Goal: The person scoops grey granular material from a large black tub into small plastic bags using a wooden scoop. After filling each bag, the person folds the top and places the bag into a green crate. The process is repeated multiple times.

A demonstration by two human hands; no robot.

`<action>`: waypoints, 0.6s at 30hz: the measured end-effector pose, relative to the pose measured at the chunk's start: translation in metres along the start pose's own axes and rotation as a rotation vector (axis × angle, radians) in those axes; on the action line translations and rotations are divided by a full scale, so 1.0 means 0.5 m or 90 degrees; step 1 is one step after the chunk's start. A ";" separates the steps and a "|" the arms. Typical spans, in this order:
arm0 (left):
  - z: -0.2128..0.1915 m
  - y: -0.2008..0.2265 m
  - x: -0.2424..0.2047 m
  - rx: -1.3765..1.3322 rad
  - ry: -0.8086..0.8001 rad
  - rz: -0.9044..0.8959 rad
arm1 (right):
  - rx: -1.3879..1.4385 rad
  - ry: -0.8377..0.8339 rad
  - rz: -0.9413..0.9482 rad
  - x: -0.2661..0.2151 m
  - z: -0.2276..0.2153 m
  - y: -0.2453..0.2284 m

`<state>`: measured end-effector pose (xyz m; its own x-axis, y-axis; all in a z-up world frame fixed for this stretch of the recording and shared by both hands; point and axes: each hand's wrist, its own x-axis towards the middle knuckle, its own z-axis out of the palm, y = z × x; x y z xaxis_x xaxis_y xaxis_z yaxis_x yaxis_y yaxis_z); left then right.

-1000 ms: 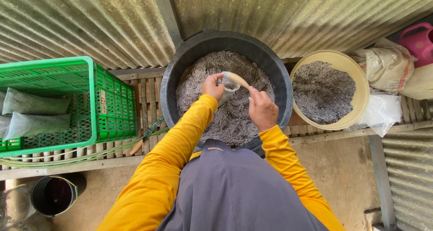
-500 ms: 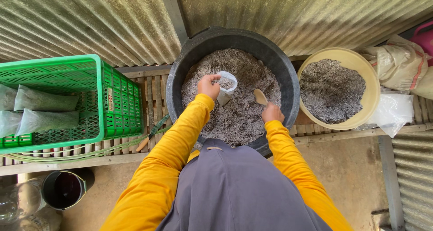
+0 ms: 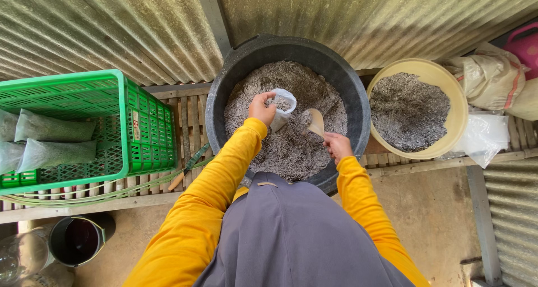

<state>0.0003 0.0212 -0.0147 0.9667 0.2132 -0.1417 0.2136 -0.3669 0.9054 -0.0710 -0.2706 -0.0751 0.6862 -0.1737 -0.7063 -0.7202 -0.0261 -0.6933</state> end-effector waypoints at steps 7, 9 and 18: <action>0.022 0.022 -0.001 -0.017 -0.033 -0.008 | 0.048 -0.066 -0.260 -0.115 -0.007 -0.128; 0.028 0.024 0.000 -0.017 -0.032 0.000 | -0.043 -0.025 -0.360 -0.159 0.018 -0.157; 0.026 0.024 0.005 0.028 -0.026 -0.030 | -0.662 0.304 -0.748 -0.263 0.113 -0.225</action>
